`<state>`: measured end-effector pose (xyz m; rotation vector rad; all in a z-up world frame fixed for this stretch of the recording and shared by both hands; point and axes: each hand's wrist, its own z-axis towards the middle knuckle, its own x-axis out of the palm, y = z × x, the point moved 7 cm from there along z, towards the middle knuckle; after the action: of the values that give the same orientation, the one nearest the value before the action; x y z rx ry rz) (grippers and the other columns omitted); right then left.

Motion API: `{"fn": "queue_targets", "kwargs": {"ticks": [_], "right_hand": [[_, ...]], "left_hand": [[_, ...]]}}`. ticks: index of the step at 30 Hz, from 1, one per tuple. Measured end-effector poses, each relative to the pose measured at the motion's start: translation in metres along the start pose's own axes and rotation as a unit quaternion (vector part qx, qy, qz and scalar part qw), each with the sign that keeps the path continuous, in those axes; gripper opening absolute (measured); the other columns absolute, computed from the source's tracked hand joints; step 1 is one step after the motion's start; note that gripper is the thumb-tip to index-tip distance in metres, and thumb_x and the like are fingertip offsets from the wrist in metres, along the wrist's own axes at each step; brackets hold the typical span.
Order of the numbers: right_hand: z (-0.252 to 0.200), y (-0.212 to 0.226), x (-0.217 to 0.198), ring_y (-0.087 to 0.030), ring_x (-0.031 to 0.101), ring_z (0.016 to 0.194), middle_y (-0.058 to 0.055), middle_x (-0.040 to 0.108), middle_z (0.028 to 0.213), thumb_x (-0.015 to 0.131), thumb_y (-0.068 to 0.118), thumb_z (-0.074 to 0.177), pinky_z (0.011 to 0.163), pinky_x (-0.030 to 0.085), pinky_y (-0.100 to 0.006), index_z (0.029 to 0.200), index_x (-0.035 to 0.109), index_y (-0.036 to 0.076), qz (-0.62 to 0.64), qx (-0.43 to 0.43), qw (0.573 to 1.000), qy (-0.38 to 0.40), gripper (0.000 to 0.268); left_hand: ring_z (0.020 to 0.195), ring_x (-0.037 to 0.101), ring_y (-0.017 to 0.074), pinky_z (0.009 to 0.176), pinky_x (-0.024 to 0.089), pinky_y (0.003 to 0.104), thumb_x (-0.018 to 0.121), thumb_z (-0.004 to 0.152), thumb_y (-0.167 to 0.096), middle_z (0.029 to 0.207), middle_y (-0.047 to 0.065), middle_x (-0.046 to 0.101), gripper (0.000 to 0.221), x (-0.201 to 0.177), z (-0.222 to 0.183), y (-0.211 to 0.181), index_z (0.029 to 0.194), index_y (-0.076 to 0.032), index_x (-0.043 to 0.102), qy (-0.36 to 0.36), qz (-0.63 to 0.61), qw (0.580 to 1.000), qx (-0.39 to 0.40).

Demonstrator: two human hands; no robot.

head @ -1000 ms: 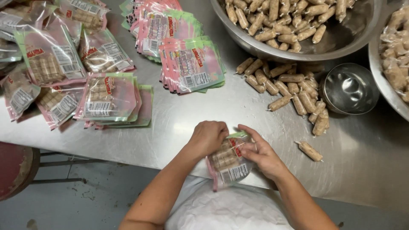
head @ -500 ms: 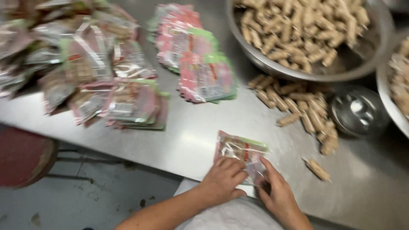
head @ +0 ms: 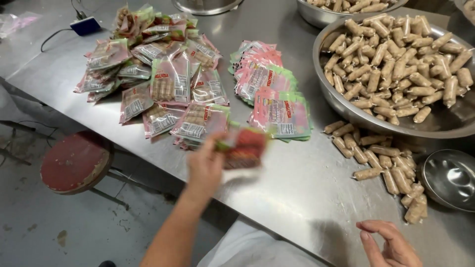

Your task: The person places small processed meat links into plastic pouches by hand and then sets the filled pouches on a metal counter.

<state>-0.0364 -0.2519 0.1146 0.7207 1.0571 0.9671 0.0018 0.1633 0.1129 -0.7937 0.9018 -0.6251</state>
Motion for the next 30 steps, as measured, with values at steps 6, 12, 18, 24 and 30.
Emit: {"fn": "queue_targets", "kwargs": {"ticks": [6, 12, 18, 24, 30], "right_hand": [[-0.013, -0.026, 0.003, -0.022, 0.071, 0.086, -0.017, 0.076, 0.091, 0.070, -0.002, 0.095, 0.084, 0.055, -0.030, 0.097, 0.076, -0.006, -0.001, 0.046, 0.999, -0.025, 0.007], [-0.009, -0.038, 0.003, -0.018, 0.072, 0.081, -0.010, 0.079, 0.086, 0.071, 0.000, 0.091, 0.079, 0.054, -0.027, 0.091, 0.079, 0.000, -0.047, 0.030, 0.998, -0.004, 0.008], [0.004, -0.069, -0.033, -0.018, 0.067, 0.082, -0.010, 0.075, 0.093, 0.072, -0.001, 0.097, 0.084, 0.052, -0.029, 0.099, 0.078, 0.000, -0.146, 0.012, 0.988, -0.058, 0.006], [0.002, -0.142, -0.064, -0.027, 0.068, 0.106, -0.003, 0.077, 0.114, 0.075, 0.021, 0.098, 0.101, 0.053, -0.037, 0.115, 0.078, 0.014, -0.426, -0.041, 0.903, -0.041, 0.019], [0.002, -0.208, -0.062, -0.033, 0.063, 0.119, -0.004, 0.072, 0.124, 0.073, 0.036, 0.089, 0.100, 0.055, -0.045, 0.131, 0.069, 0.021, -0.436, 0.141, 0.885, 0.084, 0.045]], "left_hand": [[0.121, 0.069, 0.0336, 0.109, 0.050, 0.050, 0.060, 0.090, 0.019, 0.123, 0.015, 0.076, 0.047, -0.050, 0.063, 0.030, 0.129, -0.005, 0.071, -0.121, 0.230, 0.924, 0.281], [0.146, 0.051, 0.0329, 0.123, 0.020, 0.067, 0.063, 0.093, -0.024, 0.147, 0.008, 0.064, 0.048, -0.016, 0.050, 0.111, 0.139, -0.013, 0.065, -0.012, 0.307, 0.928, 0.211], [0.131, 0.059, 0.0381, 0.109, 0.039, 0.059, 0.072, 0.090, -0.015, 0.134, 0.016, 0.068, 0.034, 0.048, 0.040, 0.017, 0.122, -0.006, 0.069, -0.031, 0.208, 0.925, 0.315], [0.105, 0.067, 0.0405, 0.095, 0.052, 0.049, 0.073, 0.080, -0.008, 0.117, 0.020, 0.071, 0.020, 0.189, 0.065, 0.066, 0.098, 0.000, 0.071, 0.072, 0.170, 0.908, 0.377], [0.099, 0.069, 0.0411, 0.081, 0.056, 0.050, 0.083, 0.074, -0.026, 0.104, 0.016, 0.073, 0.029, 0.232, 0.096, 0.122, 0.092, -0.009, 0.067, 0.242, 0.266, 0.902, 0.240]]}}
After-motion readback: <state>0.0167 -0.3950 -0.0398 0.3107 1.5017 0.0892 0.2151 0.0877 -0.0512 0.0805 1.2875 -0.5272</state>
